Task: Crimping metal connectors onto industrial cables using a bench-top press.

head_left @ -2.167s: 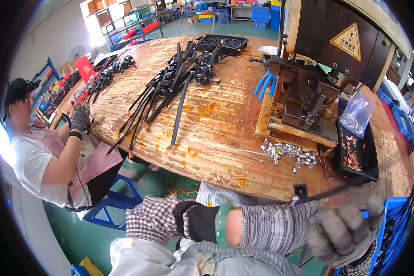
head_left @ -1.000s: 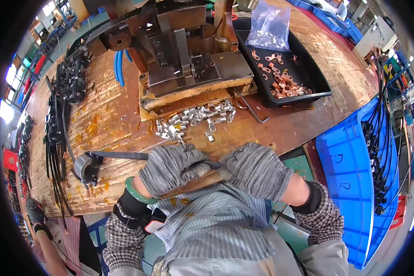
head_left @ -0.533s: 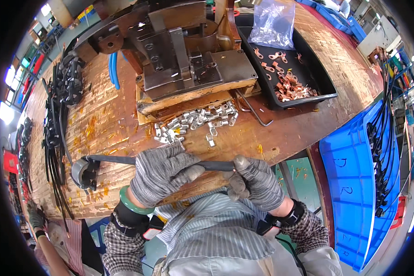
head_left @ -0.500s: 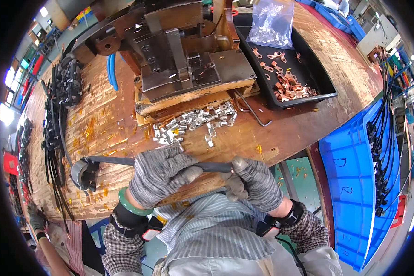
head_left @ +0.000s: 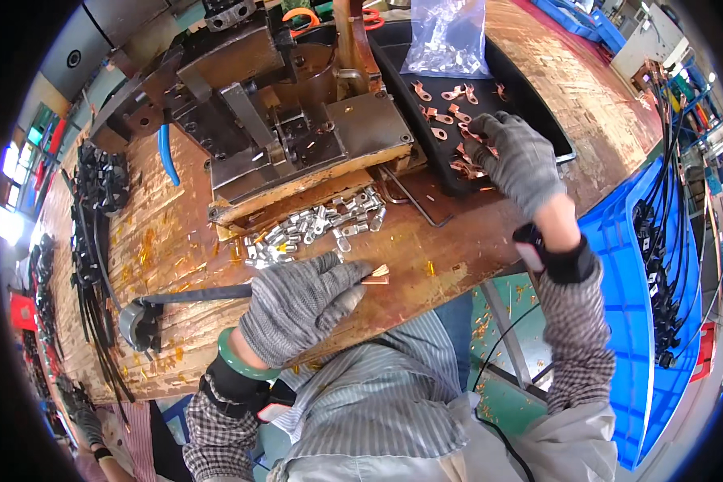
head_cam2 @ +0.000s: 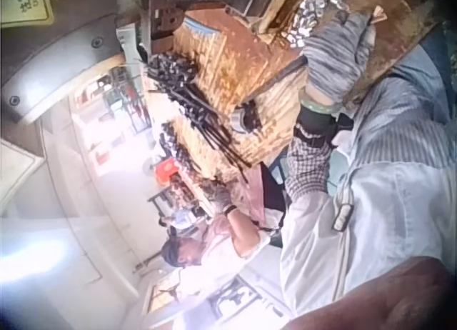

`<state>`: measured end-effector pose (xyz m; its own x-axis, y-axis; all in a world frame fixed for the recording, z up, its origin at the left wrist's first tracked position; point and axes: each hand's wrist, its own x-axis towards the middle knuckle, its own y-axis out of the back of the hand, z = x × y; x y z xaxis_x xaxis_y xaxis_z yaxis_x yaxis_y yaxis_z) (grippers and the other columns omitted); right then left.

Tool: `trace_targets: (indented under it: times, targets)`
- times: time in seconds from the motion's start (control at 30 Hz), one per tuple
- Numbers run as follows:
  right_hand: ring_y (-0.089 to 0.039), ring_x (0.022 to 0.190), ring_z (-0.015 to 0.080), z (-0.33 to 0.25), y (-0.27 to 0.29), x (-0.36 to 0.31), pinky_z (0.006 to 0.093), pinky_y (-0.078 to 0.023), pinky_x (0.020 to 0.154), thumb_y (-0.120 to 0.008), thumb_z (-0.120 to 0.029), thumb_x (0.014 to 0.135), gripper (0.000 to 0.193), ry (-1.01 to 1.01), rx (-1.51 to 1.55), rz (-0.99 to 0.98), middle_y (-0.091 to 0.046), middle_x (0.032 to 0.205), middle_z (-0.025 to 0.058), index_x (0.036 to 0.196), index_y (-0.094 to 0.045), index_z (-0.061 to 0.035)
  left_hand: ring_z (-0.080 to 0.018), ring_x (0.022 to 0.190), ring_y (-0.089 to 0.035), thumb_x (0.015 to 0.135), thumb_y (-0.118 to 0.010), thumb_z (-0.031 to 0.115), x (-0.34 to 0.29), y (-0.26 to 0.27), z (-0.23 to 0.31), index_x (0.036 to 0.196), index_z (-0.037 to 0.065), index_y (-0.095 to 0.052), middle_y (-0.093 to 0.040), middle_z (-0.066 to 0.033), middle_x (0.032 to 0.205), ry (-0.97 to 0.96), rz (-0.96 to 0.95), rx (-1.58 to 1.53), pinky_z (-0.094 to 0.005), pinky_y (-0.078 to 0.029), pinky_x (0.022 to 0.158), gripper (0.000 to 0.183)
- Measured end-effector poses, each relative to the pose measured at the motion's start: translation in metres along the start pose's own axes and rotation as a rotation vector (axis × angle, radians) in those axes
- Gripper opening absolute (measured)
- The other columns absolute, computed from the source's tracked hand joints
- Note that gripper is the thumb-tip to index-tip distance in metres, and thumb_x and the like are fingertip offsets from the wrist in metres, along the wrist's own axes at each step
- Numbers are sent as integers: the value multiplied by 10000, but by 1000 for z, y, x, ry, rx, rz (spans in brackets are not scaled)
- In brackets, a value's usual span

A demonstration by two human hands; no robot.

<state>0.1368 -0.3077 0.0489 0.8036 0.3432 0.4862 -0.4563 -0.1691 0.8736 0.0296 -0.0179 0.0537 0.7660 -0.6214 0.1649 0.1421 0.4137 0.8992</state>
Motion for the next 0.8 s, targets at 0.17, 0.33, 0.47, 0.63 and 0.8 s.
trace_targets:
  times: [0.17,0.33,0.47,0.63,0.8]
  targets:
    - [-586,787,324,18,-24,35,401,-470,682,-576,-282,766,252,-6,-40,-530,-612,802,140,932,-624,-99,-289,749,-560,789,-558,158,3,-10,3,1003,98,-592,-567,-111,874,25,80,103,-380,-449,627,225]
    - [-588,849,328,17,-36,39,395,-478,720,-594,-213,755,264,-21,-63,-492,-616,874,169,982,-587,-79,-310,785,-563,817,-535,166,4,-12,-1,995,94,-590,-568,-120,906,13,70,-53,-377,-461,696,199]
    - [-614,801,268,47,-53,18,349,-491,684,-569,-203,810,231,-202,347,-29,-632,856,142,988,-576,-55,-250,836,-592,847,-494,213,7,-25,-15,1061,112,-594,-594,-91,1005,-117,-60,-84,-333,-476,708,256]
    - [-573,758,118,31,-12,1,243,-492,671,-503,-187,883,238,-518,1670,144,-614,917,61,1028,-553,-5,-239,865,-597,842,-508,223,13,-24,-16,1114,141,-576,-612,-73,994,-93,-139,-301,-310,-474,738,292]
    - [-528,510,76,-61,20,-42,189,-419,416,-571,-199,833,280,-630,1714,-211,-574,676,27,1043,-545,-17,-261,779,-596,827,-572,247,18,-1,-7,1135,77,-547,-606,-108,926,-108,-126,-330,-297,-467,699,352]
